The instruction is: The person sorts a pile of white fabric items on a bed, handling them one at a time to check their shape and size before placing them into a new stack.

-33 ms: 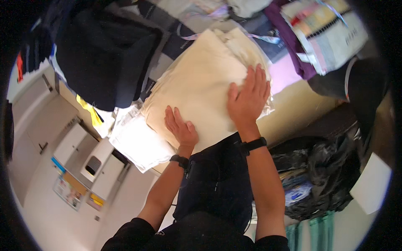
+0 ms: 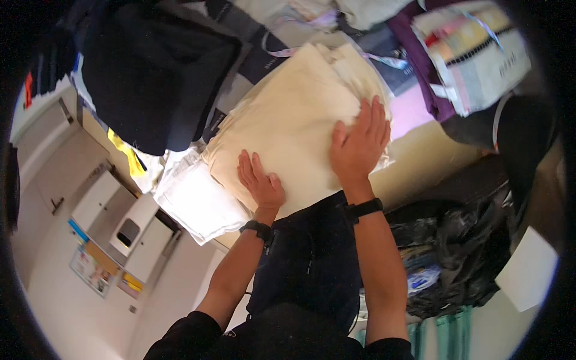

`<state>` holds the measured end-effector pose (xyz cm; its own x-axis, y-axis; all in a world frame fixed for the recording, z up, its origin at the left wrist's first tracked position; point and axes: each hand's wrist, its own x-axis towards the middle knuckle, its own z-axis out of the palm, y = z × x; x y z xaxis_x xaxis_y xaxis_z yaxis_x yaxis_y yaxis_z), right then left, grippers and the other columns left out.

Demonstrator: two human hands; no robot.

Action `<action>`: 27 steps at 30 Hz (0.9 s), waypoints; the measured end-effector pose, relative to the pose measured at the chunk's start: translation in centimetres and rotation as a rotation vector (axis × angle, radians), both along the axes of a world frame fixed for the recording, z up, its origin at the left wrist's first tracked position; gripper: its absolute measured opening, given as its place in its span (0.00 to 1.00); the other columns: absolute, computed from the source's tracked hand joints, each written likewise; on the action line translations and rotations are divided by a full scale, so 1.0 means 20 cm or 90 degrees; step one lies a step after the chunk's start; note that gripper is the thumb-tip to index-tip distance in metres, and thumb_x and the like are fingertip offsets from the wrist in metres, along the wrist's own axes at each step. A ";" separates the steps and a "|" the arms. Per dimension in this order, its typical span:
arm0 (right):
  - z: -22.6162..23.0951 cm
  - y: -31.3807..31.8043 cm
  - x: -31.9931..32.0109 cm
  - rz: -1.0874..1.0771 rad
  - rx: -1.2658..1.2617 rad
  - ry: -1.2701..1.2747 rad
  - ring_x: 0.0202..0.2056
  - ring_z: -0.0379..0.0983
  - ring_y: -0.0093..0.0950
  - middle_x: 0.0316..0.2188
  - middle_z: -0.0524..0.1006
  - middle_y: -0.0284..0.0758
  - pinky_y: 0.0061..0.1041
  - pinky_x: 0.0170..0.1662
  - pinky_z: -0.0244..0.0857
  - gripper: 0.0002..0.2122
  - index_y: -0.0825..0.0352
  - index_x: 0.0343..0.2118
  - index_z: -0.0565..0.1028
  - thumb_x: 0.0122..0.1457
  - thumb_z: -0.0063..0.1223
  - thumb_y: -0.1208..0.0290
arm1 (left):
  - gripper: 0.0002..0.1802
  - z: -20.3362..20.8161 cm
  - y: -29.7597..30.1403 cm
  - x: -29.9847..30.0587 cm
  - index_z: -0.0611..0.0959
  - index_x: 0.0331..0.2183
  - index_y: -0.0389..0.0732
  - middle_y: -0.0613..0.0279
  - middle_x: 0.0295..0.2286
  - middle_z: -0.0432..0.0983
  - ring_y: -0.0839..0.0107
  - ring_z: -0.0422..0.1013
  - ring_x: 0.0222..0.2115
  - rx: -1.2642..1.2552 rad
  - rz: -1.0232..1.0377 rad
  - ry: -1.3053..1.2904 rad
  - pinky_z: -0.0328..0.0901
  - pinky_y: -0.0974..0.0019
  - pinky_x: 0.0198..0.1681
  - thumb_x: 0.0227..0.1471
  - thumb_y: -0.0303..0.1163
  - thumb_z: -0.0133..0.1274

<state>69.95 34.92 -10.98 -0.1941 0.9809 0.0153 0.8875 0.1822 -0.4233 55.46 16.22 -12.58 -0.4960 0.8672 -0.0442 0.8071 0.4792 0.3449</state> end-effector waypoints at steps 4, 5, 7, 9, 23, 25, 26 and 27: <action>-0.03 -0.02 -0.01 0.003 0.008 0.013 0.59 0.57 0.47 0.58 0.63 0.49 0.46 0.59 0.48 0.26 0.73 0.56 0.62 0.62 0.37 0.56 | 0.31 -0.06 -0.04 0.01 0.64 0.57 0.39 0.42 0.60 0.53 0.44 0.50 0.60 0.019 0.015 0.001 0.43 0.40 0.60 0.56 0.45 0.35; -0.05 -0.02 -0.01 -0.007 -0.004 0.003 0.59 0.57 0.47 0.58 0.63 0.49 0.45 0.59 0.49 0.27 0.73 0.56 0.62 0.62 0.36 0.55 | 0.31 -0.07 -0.04 0.01 0.64 0.57 0.39 0.42 0.60 0.53 0.44 0.50 0.60 0.021 0.032 -0.003 0.43 0.40 0.60 0.56 0.45 0.35; -0.09 -0.03 -0.02 -0.011 -0.005 0.007 0.58 0.58 0.47 0.58 0.63 0.49 0.44 0.59 0.49 0.28 0.73 0.57 0.60 0.63 0.33 0.53 | 0.31 -0.10 -0.03 0.00 0.63 0.57 0.37 0.41 0.59 0.53 0.44 0.50 0.60 0.037 -0.010 0.021 0.42 0.41 0.61 0.57 0.44 0.34; -0.11 -0.03 0.00 -0.020 -0.016 -0.005 0.58 0.57 0.47 0.59 0.62 0.49 0.44 0.59 0.48 0.29 0.73 0.59 0.58 0.62 0.34 0.55 | 0.31 -0.11 -0.03 0.00 0.64 0.57 0.39 0.42 0.59 0.54 0.44 0.51 0.60 0.039 0.004 0.001 0.43 0.40 0.60 0.56 0.45 0.35; -0.10 0.01 -0.01 -0.024 -0.072 -0.029 0.57 0.56 0.48 0.57 0.62 0.49 0.44 0.60 0.47 0.30 0.73 0.57 0.59 0.51 0.45 0.64 | 0.30 -0.06 0.00 -0.02 0.61 0.58 0.37 0.42 0.60 0.52 0.45 0.50 0.61 0.026 -0.027 0.000 0.44 0.41 0.61 0.59 0.44 0.33; -0.09 0.01 -0.02 -0.029 -0.081 -0.022 0.57 0.56 0.47 0.57 0.61 0.48 0.44 0.60 0.47 0.29 0.72 0.56 0.60 0.51 0.45 0.63 | 0.30 -0.05 0.00 -0.04 0.62 0.57 0.37 0.43 0.60 0.52 0.45 0.50 0.61 0.016 -0.017 0.009 0.43 0.41 0.61 0.58 0.44 0.33; -0.08 0.00 -0.03 -0.040 -0.107 -0.029 0.58 0.56 0.47 0.57 0.61 0.48 0.44 0.60 0.46 0.29 0.72 0.56 0.59 0.52 0.45 0.64 | 0.30 -0.05 -0.01 -0.04 0.62 0.57 0.37 0.43 0.60 0.52 0.45 0.50 0.61 0.020 -0.017 0.017 0.43 0.41 0.61 0.58 0.44 0.33; -0.07 0.01 -0.03 -0.049 -0.128 -0.035 0.58 0.55 0.46 0.57 0.60 0.48 0.44 0.60 0.46 0.29 0.71 0.56 0.59 0.52 0.46 0.64 | 0.30 -0.04 0.00 -0.03 0.62 0.57 0.38 0.42 0.60 0.53 0.45 0.50 0.61 0.010 -0.017 0.013 0.44 0.40 0.60 0.57 0.44 0.34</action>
<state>69.44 35.07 -12.40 -0.1141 0.9750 -0.1906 0.9182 0.0302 -0.3950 54.92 16.28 -13.47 -0.4737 0.8805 -0.0205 0.8264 0.4524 0.3354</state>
